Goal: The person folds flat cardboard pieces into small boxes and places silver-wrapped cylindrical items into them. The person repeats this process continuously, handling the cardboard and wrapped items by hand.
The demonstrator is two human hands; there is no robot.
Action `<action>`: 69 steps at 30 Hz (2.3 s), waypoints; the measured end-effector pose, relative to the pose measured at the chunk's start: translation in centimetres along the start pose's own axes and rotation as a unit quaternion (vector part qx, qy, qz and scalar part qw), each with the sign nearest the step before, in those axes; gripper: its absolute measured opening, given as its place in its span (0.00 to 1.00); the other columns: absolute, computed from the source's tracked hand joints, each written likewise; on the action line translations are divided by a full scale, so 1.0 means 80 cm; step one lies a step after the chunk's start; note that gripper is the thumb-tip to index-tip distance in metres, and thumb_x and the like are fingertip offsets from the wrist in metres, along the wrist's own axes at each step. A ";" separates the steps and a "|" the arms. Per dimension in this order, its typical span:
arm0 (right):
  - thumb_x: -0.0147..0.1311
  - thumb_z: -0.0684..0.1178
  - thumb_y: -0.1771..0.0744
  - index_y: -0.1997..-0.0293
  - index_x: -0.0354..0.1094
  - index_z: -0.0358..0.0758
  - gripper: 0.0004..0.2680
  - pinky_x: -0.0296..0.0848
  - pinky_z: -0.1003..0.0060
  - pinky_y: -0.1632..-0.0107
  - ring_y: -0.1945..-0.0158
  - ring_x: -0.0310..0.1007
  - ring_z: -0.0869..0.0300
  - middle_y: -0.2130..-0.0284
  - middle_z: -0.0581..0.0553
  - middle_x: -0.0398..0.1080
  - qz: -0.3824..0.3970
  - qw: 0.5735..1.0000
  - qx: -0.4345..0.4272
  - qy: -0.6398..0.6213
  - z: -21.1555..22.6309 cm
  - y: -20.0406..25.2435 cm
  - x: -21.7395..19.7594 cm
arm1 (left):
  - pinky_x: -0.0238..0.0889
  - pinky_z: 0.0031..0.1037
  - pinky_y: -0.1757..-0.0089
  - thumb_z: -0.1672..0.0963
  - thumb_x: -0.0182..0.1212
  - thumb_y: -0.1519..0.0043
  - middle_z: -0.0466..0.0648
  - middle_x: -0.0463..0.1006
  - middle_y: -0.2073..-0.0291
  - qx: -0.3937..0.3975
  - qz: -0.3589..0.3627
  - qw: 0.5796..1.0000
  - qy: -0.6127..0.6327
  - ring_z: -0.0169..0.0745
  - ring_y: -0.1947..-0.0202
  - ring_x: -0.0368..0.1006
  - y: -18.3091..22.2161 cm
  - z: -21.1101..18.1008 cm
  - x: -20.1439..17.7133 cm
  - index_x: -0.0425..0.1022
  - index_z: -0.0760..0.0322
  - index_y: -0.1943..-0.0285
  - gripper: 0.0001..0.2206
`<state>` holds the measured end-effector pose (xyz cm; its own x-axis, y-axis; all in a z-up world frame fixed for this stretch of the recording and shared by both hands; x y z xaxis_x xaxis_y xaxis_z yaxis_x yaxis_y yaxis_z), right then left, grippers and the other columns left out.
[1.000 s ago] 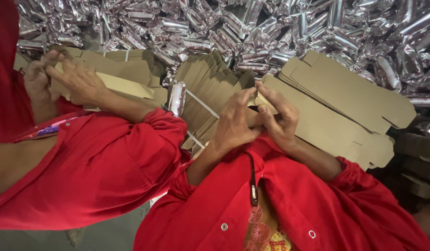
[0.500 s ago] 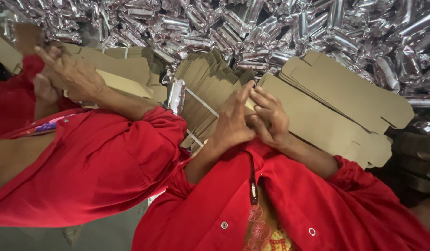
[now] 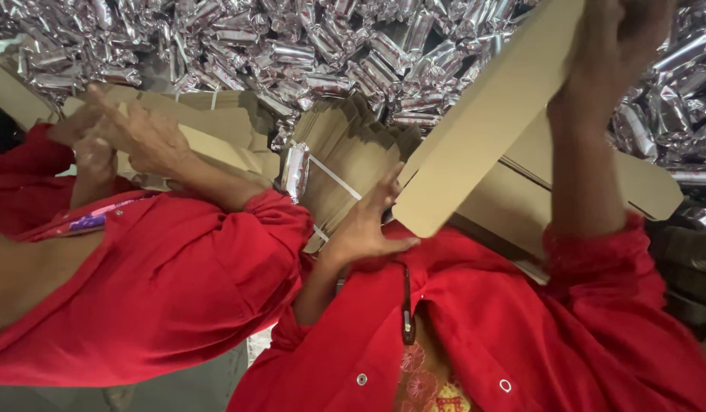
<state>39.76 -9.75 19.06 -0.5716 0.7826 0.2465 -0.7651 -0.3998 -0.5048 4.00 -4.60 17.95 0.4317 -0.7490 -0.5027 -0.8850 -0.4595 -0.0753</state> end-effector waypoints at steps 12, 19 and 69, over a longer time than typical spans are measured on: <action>0.54 0.53 0.35 0.47 0.73 0.37 0.15 0.71 0.52 0.46 0.48 0.73 0.45 0.50 0.36 0.73 0.504 0.777 0.329 0.186 -0.232 0.234 0.186 | 0.55 0.43 0.32 0.53 0.79 0.50 0.54 0.69 0.32 0.268 -0.008 0.956 -0.117 0.54 0.29 0.65 0.000 -0.046 -0.033 0.59 0.58 0.24 0.43; 0.56 0.46 0.36 0.34 0.67 0.46 0.20 0.73 0.44 0.46 0.42 0.71 0.41 0.46 0.35 0.71 0.533 0.645 0.046 0.546 -0.218 0.097 0.202 | 0.74 0.31 0.45 0.56 0.82 0.48 0.51 0.76 0.44 0.108 -0.160 0.969 0.156 0.40 0.45 0.77 0.013 0.038 -0.032 0.65 0.62 0.32 0.36; 0.75 0.44 0.36 0.40 0.65 0.36 0.21 0.78 0.57 0.40 0.40 0.76 0.51 0.46 0.41 0.71 0.406 0.886 0.080 0.208 -0.115 -0.050 0.176 | 0.69 0.28 0.44 0.56 0.78 0.46 0.48 0.76 0.43 0.009 -0.089 0.935 0.343 0.34 0.43 0.74 -0.018 0.098 -0.078 0.64 0.66 0.30 0.35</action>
<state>37.46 7.23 16.95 -0.8194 0.3012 -0.4877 -0.2029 -0.9481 -0.2447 1.17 4.46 14.46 0.5771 -0.7942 0.1903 -0.7886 -0.6025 -0.1230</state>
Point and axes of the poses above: each hand's wrist, its own y-axis away from the middle knuckle, its own x-axis out of the palm, z = x × y, the point moved 3 cm from there along -y, towards the middle knuckle
